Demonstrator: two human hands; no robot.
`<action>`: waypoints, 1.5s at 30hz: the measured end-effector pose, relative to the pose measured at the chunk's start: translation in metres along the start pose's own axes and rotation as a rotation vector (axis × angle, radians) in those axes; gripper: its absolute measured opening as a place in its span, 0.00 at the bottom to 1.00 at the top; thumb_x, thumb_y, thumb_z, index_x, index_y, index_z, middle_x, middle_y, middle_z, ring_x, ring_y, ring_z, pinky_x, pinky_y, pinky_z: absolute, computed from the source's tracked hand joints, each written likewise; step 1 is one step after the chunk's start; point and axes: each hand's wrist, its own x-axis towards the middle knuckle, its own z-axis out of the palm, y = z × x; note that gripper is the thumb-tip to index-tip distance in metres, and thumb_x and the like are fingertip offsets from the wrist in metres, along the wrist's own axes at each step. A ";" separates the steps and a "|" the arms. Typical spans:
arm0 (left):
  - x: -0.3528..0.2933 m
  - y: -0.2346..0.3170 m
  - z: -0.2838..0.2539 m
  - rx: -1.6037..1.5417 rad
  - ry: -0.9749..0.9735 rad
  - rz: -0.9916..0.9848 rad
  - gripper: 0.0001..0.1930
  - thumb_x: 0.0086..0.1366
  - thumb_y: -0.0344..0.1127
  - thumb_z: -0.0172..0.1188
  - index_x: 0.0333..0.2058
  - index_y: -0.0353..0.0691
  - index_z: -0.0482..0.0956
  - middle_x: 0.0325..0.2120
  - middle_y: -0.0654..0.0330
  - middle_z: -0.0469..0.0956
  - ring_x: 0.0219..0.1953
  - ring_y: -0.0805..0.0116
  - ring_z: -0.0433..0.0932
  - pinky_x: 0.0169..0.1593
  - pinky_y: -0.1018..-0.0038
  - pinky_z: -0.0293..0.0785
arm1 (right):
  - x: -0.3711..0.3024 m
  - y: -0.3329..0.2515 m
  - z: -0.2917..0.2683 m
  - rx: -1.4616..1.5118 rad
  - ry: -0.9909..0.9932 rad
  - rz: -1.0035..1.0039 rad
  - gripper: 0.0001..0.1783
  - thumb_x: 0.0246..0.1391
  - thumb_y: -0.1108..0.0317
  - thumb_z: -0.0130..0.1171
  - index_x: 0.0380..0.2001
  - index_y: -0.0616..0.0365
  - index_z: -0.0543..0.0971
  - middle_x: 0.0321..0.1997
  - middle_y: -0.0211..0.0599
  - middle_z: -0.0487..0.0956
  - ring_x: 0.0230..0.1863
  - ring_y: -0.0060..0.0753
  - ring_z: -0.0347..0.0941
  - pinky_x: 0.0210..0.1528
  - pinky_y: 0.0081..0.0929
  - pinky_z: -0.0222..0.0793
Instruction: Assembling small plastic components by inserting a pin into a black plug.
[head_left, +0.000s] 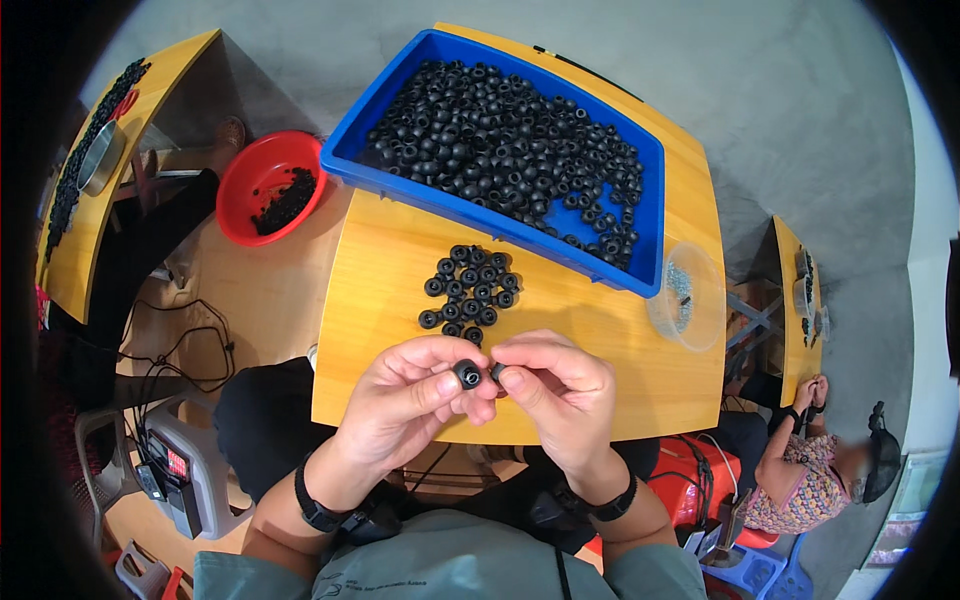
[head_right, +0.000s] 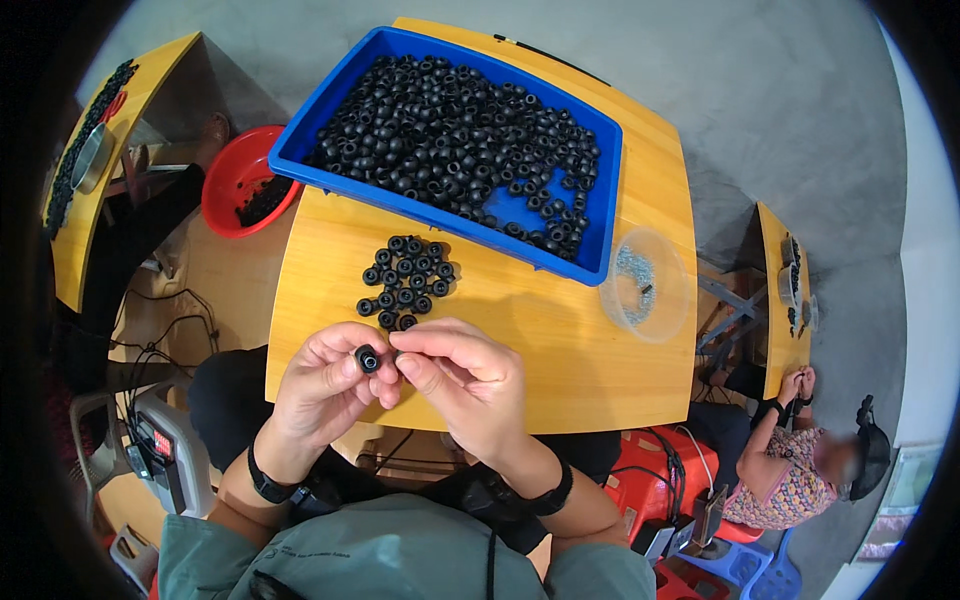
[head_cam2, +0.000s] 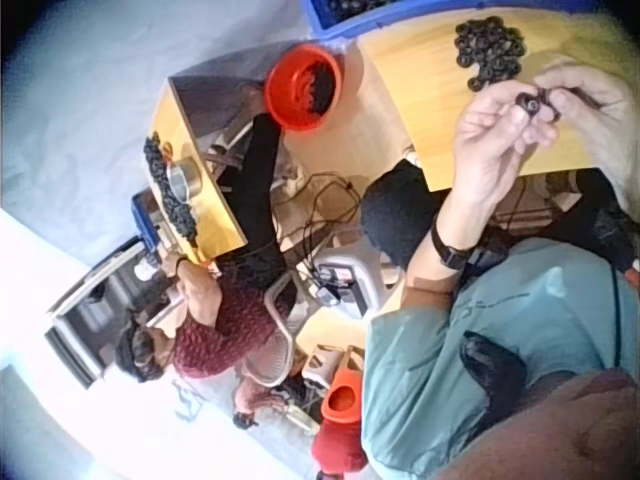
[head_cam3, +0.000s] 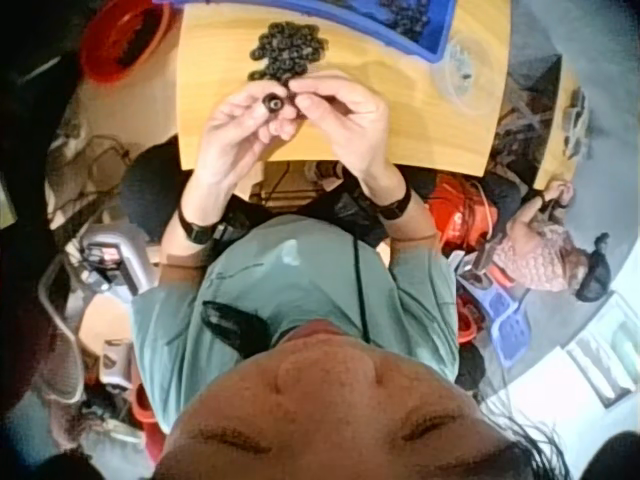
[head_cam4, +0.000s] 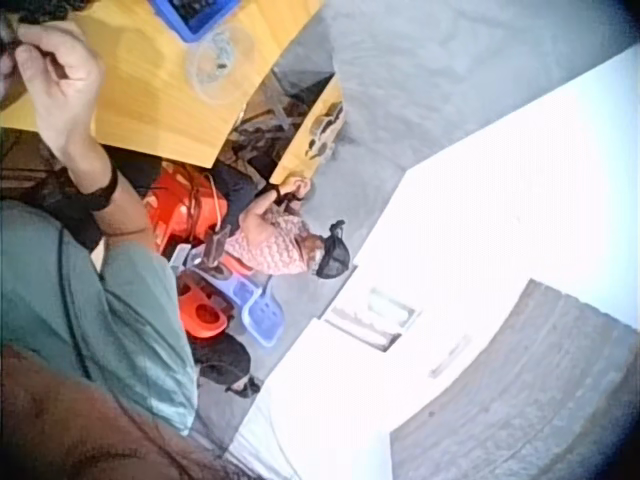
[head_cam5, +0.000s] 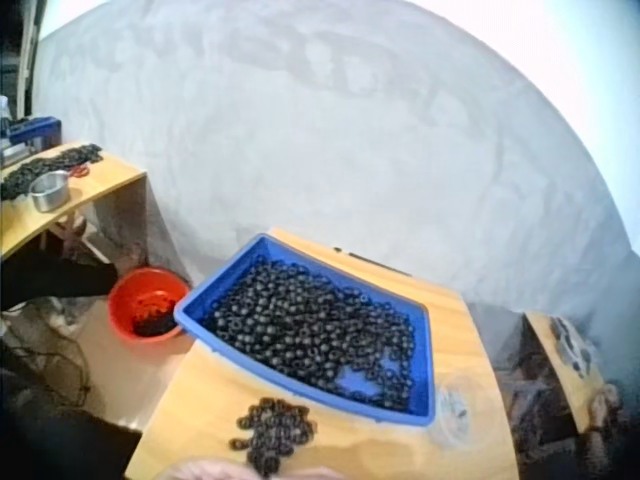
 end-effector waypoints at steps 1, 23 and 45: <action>0.000 0.000 0.000 -0.008 -0.007 0.005 0.12 0.63 0.30 0.53 0.44 0.31 0.72 0.36 0.52 0.77 0.35 0.65 0.78 0.42 0.72 0.74 | -0.002 0.000 -0.001 -0.019 0.008 0.019 0.10 0.51 0.81 0.55 0.39 0.68 0.76 0.38 0.40 0.75 0.38 0.27 0.73 0.41 0.20 0.69; -0.003 0.000 0.010 0.275 0.031 0.186 0.11 0.60 0.25 0.55 0.42 0.30 0.74 0.33 0.56 0.75 0.36 0.69 0.76 0.43 0.75 0.73 | 0.003 -0.032 0.007 -0.330 -0.018 -0.039 0.10 0.39 0.76 0.68 0.28 0.62 0.79 0.26 0.39 0.80 0.27 0.27 0.78 0.31 0.17 0.73; -0.013 0.022 0.026 1.050 0.032 0.320 0.11 0.52 0.22 0.62 0.36 0.32 0.79 0.27 0.55 0.77 0.28 0.70 0.75 0.32 0.78 0.70 | 0.000 -0.026 -0.003 -0.165 -0.150 0.089 0.09 0.39 0.78 0.67 0.26 0.63 0.78 0.27 0.39 0.80 0.28 0.24 0.77 0.29 0.17 0.72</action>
